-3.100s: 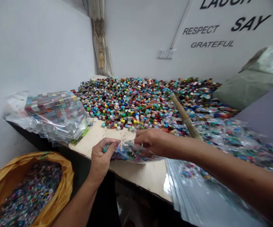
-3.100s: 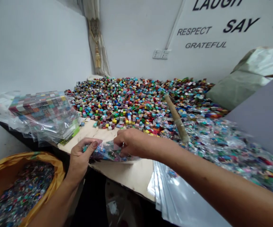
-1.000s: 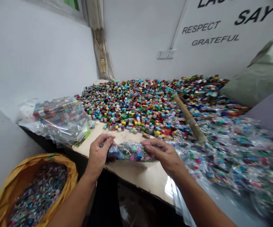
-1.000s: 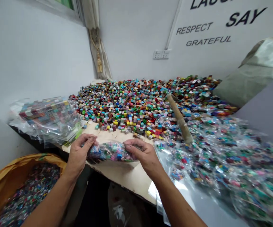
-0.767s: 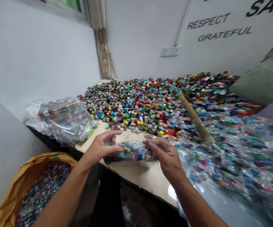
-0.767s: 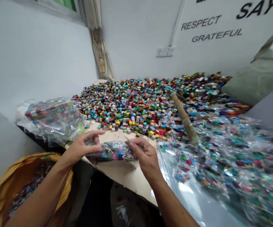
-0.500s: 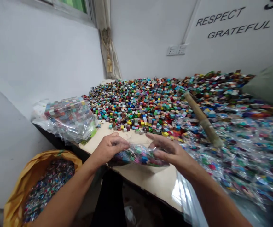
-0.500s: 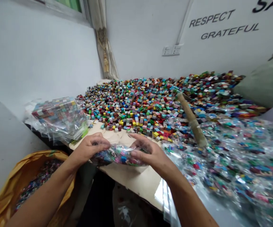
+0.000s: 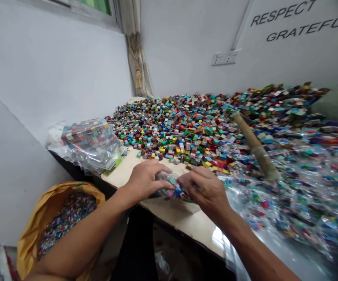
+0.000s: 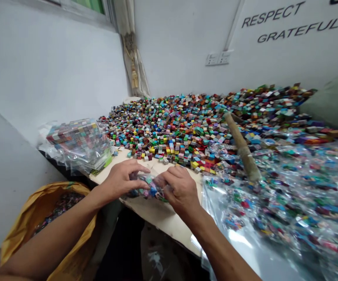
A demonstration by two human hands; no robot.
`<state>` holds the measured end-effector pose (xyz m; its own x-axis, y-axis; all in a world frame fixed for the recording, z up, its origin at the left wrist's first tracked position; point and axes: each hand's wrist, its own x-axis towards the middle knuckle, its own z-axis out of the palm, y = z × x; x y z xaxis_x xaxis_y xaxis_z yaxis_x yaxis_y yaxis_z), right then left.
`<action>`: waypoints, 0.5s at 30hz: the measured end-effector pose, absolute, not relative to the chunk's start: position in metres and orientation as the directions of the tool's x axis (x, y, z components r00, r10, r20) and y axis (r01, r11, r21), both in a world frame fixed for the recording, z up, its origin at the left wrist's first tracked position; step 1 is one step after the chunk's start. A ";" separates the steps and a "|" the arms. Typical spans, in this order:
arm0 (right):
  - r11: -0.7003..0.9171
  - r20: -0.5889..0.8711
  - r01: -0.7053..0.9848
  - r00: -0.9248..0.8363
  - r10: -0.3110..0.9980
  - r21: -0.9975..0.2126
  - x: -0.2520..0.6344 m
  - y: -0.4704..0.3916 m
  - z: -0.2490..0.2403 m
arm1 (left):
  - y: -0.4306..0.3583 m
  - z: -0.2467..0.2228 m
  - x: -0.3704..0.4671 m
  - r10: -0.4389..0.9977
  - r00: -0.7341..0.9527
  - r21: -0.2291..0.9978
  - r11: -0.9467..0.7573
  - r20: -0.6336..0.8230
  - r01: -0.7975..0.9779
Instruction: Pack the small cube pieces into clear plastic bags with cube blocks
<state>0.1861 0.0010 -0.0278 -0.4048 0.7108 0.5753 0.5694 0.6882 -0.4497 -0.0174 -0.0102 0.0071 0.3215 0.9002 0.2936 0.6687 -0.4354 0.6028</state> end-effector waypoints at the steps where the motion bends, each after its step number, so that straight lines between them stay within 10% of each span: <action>1: 0.690 0.584 0.586 -0.405 0.704 -0.426 0.186 0.002 -0.028 | -0.009 0.006 -0.015 0.898 0.332 0.602 -0.440 0.290 0.666; 9: 0.645 0.424 0.349 -0.531 0.733 -0.679 0.201 0.018 -0.027 | -0.006 -0.002 -0.011 0.902 0.308 0.607 -0.432 0.303 0.667; 15: 0.696 0.525 0.197 -0.526 0.669 -0.690 0.202 0.029 -0.041 | -0.010 0.015 -0.002 0.899 0.372 0.348 -0.434 0.232 0.831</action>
